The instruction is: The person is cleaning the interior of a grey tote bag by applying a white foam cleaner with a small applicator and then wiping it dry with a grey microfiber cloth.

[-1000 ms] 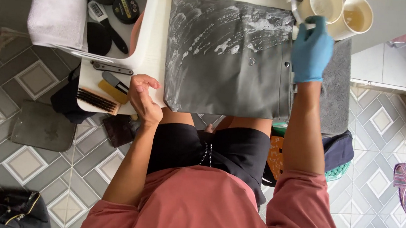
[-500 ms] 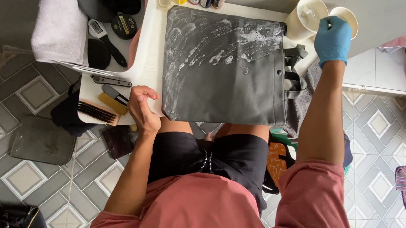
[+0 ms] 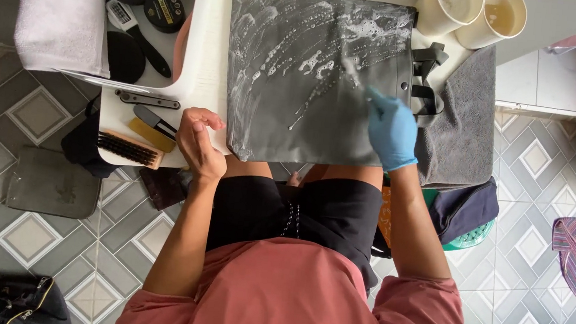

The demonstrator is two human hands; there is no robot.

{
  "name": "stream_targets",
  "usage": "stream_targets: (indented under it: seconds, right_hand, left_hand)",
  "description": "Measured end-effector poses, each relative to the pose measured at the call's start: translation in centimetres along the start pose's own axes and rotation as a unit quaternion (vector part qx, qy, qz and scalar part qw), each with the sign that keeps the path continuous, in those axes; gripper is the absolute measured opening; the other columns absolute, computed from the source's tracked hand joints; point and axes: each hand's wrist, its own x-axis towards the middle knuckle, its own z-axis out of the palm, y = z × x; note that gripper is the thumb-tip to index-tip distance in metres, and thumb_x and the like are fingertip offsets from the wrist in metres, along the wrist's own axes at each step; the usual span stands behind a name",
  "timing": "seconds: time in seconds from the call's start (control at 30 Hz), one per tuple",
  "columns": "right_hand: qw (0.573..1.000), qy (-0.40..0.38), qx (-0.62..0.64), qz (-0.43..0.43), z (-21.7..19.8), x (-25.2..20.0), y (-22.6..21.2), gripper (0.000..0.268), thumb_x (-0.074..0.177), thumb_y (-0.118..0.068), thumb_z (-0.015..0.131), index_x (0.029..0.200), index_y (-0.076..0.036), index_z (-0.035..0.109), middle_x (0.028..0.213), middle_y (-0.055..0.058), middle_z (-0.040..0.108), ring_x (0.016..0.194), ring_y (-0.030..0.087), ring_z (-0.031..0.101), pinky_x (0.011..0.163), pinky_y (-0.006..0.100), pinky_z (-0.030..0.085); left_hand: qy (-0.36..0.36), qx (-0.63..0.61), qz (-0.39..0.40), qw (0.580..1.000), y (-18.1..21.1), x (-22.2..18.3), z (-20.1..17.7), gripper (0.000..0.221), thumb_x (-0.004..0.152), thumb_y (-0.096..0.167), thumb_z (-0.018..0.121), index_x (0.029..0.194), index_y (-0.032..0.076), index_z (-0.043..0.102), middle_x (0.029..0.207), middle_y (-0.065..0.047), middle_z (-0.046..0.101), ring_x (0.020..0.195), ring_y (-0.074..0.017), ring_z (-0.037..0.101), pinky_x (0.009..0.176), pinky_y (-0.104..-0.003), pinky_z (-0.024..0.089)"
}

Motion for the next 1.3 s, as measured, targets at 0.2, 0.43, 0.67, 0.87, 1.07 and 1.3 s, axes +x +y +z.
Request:
stream_targets:
  seconds: [0.2,0.43,0.67,0.87,1.07,1.3]
  right_hand:
    - [0.975,-0.135,0.177,-0.001,-1.5,-1.3,-6.7,0.030,0.092,-0.015,0.069,0.121,-0.018,0.078,0.099,0.020,0.077,0.090,0.050,0.070,0.079,0.058,0.057]
    - [0.992,-0.109,0.058,0.012,-0.8,-3.3,-9.1,0.025,0.091,-0.028,0.071,0.115,-0.032,0.079,0.084,0.007,0.074,0.080,0.035,0.074,0.072,0.049,0.060]
    - [0.999,-0.040,-0.009,0.034,1.9,-2.7,-3.9,0.032,0.098,-0.026,0.063,0.128,-0.031,0.075,0.085,0.013,0.072,0.074,0.039,0.071,0.067,0.055,0.060]
    - [0.981,-0.154,0.109,-0.049,1.0,-6.4,-10.5,0.034,0.088,-0.020,0.069,0.120,-0.030,0.076,0.095,0.011,0.077,0.085,0.044,0.071,0.073,0.055,0.059]
    - [0.999,-0.012,-0.019,0.028,2.8,-3.8,-5.5,0.026,0.098,-0.027,0.065,0.120,-0.032,0.077,0.083,0.006,0.073,0.072,0.033,0.073,0.065,0.048,0.061]
    - [0.996,-0.081,-0.019,0.023,1.8,-3.6,-7.7,0.018,0.090,-0.036,0.070,0.105,-0.033,0.079,0.075,0.000,0.073,0.070,0.029,0.074,0.064,0.044,0.061]
  left_hand:
    - [-0.014,-0.005,0.005,1.000,-0.5,-0.1,-0.1,0.049,0.112,0.038,0.030,0.081,0.008,0.053,0.067,-0.002,0.051,0.062,-0.0151,0.062,0.069,-0.027,0.051]
    - [-0.009,0.005,-0.008,1.000,-0.3,-0.1,0.0,0.051,0.111,0.042,0.032,0.081,0.007,0.054,0.066,-0.002,0.051,0.062,-0.0159,0.063,0.070,-0.028,0.053]
    - [-0.010,-0.001,-0.012,1.000,-0.2,-0.2,-0.1,0.051,0.112,0.041,0.032,0.081,0.007,0.055,0.065,-0.004,0.052,0.062,-0.0175,0.063,0.069,-0.029,0.053]
    - [-0.006,-0.001,-0.014,1.000,0.0,0.1,0.1,0.052,0.111,0.041,0.032,0.081,0.006,0.055,0.066,-0.004,0.053,0.061,-0.0172,0.061,0.069,-0.030,0.053]
    - [-0.007,-0.013,-0.018,1.000,0.0,0.0,0.2,0.051,0.111,0.040,0.033,0.082,0.006,0.056,0.066,-0.005,0.054,0.062,-0.0165,0.061,0.069,-0.029,0.052]
    - [-0.006,-0.015,-0.023,1.000,0.2,0.2,0.2,0.052,0.112,0.042,0.033,0.081,0.007,0.056,0.066,-0.003,0.053,0.061,-0.0154,0.060,0.067,-0.028,0.052]
